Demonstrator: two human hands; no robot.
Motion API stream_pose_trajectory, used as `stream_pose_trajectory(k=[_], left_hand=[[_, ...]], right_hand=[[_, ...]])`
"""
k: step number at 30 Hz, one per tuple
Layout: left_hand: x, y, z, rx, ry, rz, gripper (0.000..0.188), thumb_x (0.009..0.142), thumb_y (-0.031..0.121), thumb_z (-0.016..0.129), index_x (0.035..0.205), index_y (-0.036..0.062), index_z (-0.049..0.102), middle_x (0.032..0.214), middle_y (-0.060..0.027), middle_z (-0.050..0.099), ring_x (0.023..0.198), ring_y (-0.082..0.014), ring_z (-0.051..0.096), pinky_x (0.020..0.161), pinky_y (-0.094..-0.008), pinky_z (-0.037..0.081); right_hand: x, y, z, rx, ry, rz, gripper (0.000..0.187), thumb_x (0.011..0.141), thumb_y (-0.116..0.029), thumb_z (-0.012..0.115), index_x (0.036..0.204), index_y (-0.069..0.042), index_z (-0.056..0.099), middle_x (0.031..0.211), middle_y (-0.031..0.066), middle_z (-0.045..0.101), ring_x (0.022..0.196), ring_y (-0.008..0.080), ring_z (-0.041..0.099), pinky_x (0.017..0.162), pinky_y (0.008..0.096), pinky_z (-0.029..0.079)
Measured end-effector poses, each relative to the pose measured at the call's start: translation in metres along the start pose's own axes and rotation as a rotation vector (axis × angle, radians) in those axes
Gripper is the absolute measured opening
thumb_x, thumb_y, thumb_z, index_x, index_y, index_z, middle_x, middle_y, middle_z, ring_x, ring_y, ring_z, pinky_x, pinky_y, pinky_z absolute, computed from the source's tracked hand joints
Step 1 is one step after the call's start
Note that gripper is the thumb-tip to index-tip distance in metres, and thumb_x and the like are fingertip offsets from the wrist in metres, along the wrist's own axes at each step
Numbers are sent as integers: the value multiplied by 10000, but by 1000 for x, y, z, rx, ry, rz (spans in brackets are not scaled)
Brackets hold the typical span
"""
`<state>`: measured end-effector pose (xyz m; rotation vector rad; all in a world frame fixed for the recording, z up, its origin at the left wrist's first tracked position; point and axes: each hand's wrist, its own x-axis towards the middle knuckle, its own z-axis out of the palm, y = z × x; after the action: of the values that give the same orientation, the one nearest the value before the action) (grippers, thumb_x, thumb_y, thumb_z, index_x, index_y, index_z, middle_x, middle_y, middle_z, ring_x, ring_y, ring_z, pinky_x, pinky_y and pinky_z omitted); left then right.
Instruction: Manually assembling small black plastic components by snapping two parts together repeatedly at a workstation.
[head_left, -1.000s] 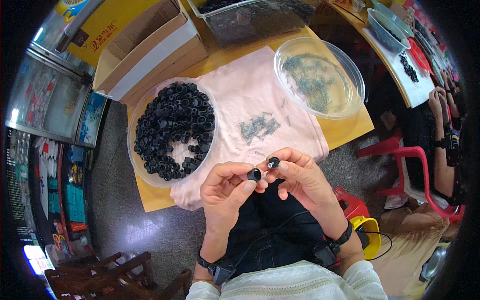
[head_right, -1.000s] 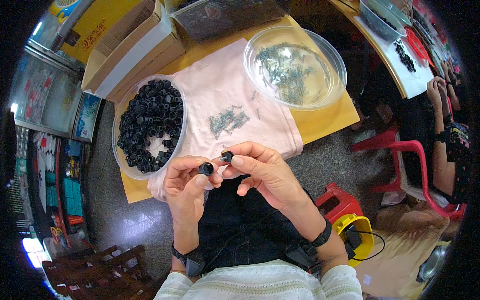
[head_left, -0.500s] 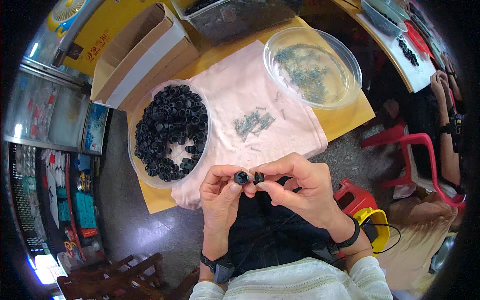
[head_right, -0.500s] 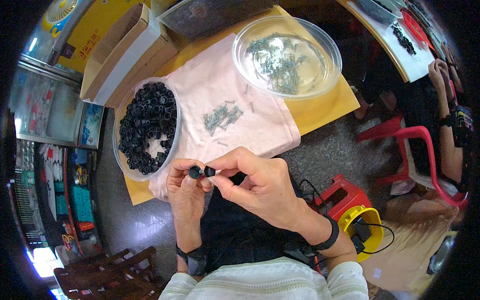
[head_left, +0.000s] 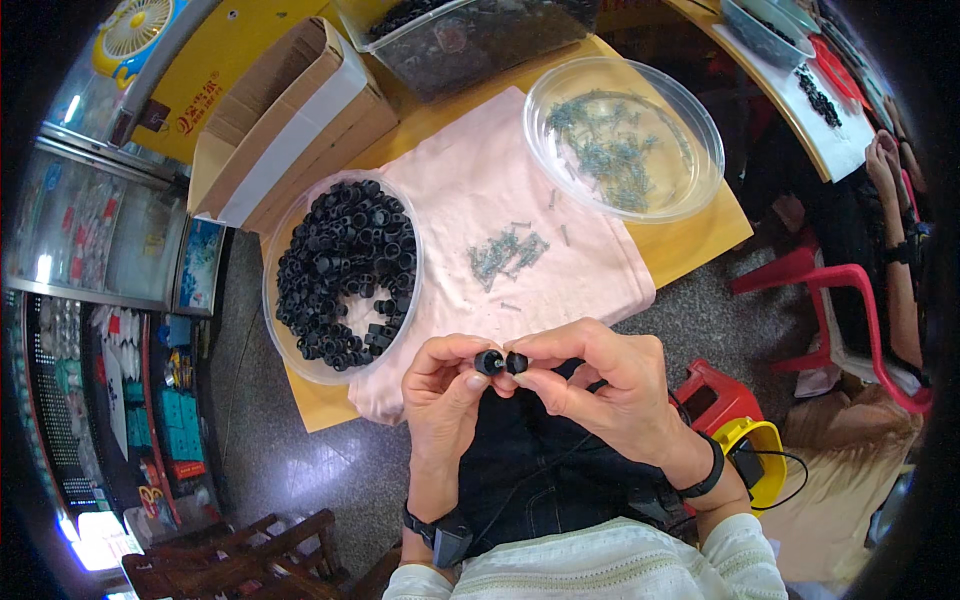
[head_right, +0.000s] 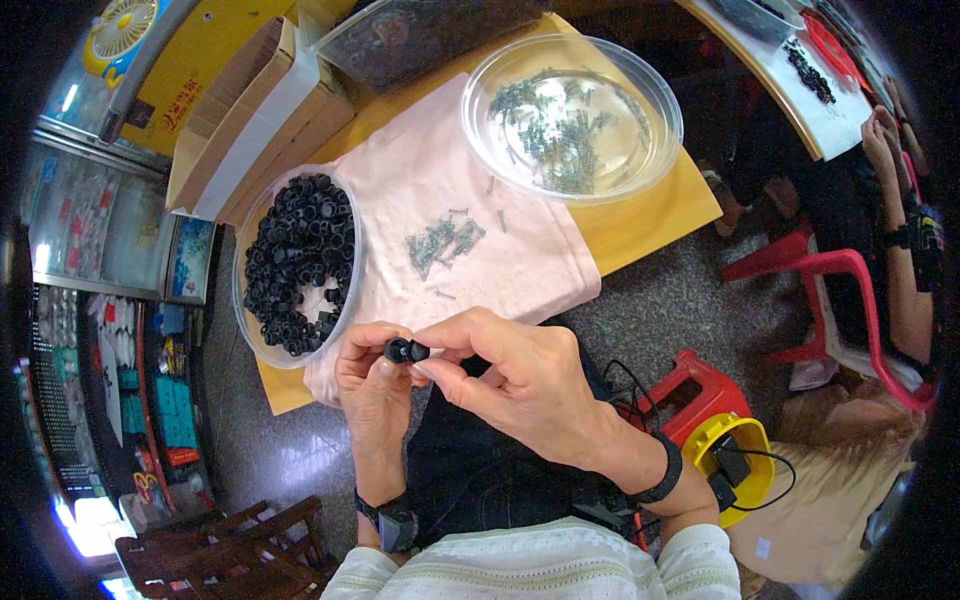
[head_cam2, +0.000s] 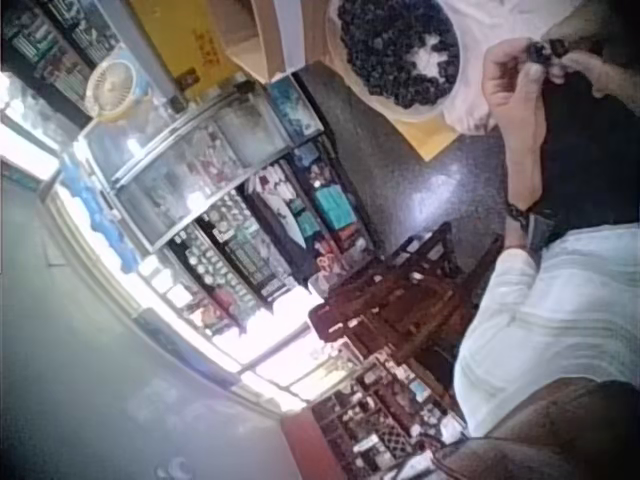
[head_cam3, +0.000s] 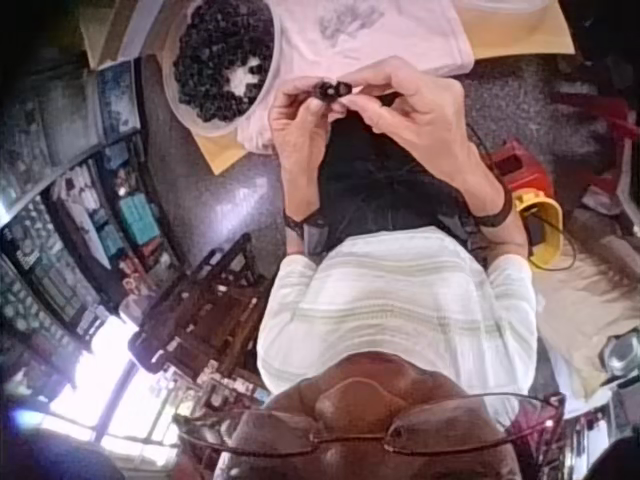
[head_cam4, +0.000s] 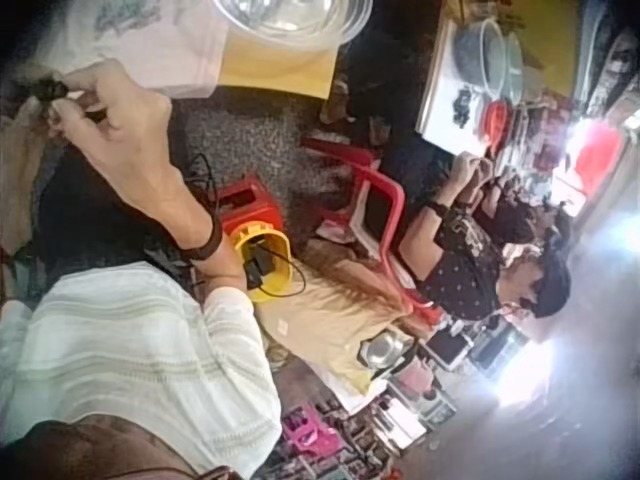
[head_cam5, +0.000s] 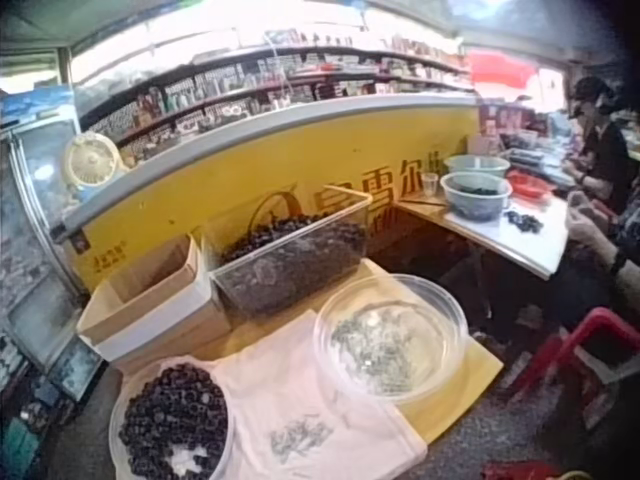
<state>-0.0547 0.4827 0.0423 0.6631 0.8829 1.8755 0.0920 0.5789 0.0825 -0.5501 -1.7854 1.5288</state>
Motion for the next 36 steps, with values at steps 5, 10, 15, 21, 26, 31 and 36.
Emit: stream_pose_trajectory(k=[5,10,15,21,26,31,36], left_hand=[[1,0,2,23,4,-6,237,820,-7,628,1039,-49,547,956,-172,623,763,-215,641,673,-310,555],[1,-1,2,38,11,-3,239,805,-24,635,1028,-53,553,949,-164,624,770,-210,640,676,-311,560],[2,-1,4,75,12,16,240,789,-38,651,1010,-52,561,948,-154,621,772,-205,640,680,-315,564],[1,-1,8,133,24,0,212,792,-44,648,991,-60,577,938,-151,625,767,-204,649,683,-306,566],[1,-2,10,132,32,-37,211,804,-51,631,1009,-66,584,917,-153,634,760,-205,658,682,-301,566],[-1,0,11,224,43,-69,189,809,-29,612,994,-41,575,915,-152,630,721,-197,643,651,-296,559],[-3,1,13,156,21,-84,194,822,-59,605,1015,-62,587,918,-156,638,775,-215,662,706,-305,564]], right_hand=[[0,2,-1,31,15,-12,228,772,-18,691,989,21,633,859,92,667,697,96,647,502,203,522],[0,6,0,-13,27,-74,233,761,-8,695,984,14,631,869,101,661,693,113,644,510,212,523],[0,5,-1,-45,28,-97,225,752,5,698,966,16,627,866,109,654,682,128,640,506,222,510],[-4,8,0,-64,30,-73,236,748,34,682,977,19,628,876,117,652,708,157,649,576,241,523],[-9,14,0,-133,60,-164,265,752,50,666,1013,14,635,913,136,654,769,198,663,645,267,535],[-12,17,1,-141,67,-190,277,762,47,656,1036,8,633,930,137,650,746,208,655,634,263,527],[-15,15,0,-97,38,-78,278,776,50,639,1050,8,628,929,128,632,721,216,632,634,265,515]])
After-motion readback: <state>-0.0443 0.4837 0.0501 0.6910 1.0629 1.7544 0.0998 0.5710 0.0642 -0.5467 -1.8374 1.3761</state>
